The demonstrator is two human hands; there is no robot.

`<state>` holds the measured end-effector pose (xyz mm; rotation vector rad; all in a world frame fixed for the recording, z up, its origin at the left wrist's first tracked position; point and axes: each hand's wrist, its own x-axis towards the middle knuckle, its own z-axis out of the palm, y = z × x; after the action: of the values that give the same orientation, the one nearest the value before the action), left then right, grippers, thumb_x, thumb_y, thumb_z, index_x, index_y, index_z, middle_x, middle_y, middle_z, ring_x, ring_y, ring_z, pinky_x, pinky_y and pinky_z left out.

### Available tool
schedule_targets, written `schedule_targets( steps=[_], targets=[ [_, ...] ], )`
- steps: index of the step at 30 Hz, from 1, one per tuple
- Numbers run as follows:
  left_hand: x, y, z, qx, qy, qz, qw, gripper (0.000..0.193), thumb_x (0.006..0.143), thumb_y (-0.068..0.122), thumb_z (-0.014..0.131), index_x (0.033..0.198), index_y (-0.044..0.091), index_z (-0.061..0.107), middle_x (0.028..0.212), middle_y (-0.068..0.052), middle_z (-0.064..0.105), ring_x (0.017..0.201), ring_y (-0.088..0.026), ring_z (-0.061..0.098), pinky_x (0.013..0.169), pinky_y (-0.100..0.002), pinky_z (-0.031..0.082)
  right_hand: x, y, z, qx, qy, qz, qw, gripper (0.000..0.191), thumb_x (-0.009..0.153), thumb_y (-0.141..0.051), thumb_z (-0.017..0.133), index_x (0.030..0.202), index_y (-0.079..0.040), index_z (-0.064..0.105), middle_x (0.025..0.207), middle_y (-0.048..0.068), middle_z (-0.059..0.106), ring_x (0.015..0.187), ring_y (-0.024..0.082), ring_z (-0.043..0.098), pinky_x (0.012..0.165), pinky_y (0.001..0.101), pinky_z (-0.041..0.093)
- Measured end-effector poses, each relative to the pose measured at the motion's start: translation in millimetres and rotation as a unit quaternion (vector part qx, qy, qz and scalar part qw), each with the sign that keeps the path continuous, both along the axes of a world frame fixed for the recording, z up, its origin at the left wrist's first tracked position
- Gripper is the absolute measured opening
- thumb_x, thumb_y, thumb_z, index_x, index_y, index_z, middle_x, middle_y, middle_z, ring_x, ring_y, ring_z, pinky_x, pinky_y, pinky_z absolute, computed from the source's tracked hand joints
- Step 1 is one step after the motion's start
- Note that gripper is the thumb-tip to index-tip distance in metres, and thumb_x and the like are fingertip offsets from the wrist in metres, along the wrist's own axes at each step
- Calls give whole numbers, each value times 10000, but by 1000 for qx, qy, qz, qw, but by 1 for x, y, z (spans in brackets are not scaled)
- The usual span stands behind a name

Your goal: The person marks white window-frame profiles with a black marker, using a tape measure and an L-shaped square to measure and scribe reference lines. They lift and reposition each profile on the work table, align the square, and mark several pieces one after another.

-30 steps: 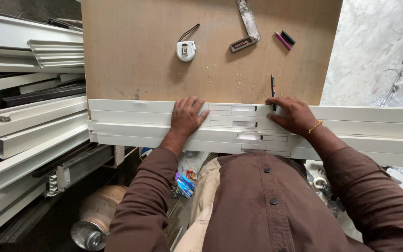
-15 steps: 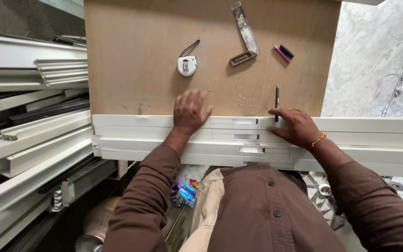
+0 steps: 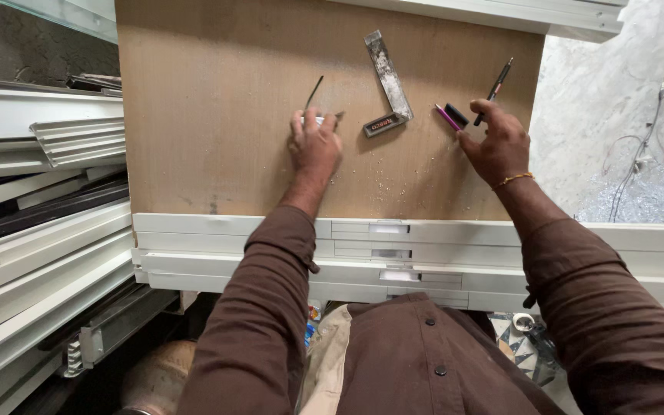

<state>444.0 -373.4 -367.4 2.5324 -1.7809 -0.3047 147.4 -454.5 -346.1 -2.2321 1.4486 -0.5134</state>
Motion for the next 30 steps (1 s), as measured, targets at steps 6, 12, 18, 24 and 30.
schedule_targets(
  steps=[6, 12, 18, 24, 30],
  targets=[
    [-38, -21, 2, -87, 96, -4, 992, 593, 711, 488, 866, 1226, 237, 712, 1434, -173, 461, 1390, -431, 339, 1039, -627, 417, 4, -64, -9, -135, 11, 28, 990, 445, 919, -117, 819, 1321, -101, 628, 1246, 112, 714, 1150, 296, 692, 1021, 433, 535],
    [-55, -45, -8, -132, 67, 6, 989, 408, 781, 408, 860, 1149, 268, 753, 1480, -72, 510, 1450, -371, 377, 1070, -600, 411, -53, -161, 1, -45, -186, -186, 964, 576, 881, -60, 803, 1372, -86, 504, 1352, 155, 621, 1277, 338, 634, 1110, 444, 544],
    [-60, -75, -5, -150, 101, -5, 984, 440, 785, 356, 879, 1170, 192, 742, 1498, -131, 491, 1471, -422, 359, 1150, -570, 396, -72, -191, 18, 344, -494, -400, 691, 455, 928, -207, 800, 1291, -128, 537, 1384, 128, 566, 1208, 340, 625, 1000, 458, 590],
    [-70, -90, 6, -139, 123, 14, 983, 433, 792, 335, 862, 1174, 188, 724, 1553, -162, 450, 1515, -454, 297, 1177, -555, 403, -62, -200, 19, 376, -575, -368, 627, 328, 980, -191, 809, 1220, -22, 662, 1194, 132, 684, 1111, 290, 702, 944, 373, 679],
    [-81, -85, 2, -24, 32, -20, 999, 787, 753, 536, 828, 1432, 248, 554, 1630, -176, 285, 1464, -448, 196, 1081, -762, 256, -85, -186, 24, 352, -635, -342, 597, 296, 1020, -103, 790, 1212, 46, 620, 1215, 175, 667, 1137, 295, 703, 968, 367, 688]
  ],
)
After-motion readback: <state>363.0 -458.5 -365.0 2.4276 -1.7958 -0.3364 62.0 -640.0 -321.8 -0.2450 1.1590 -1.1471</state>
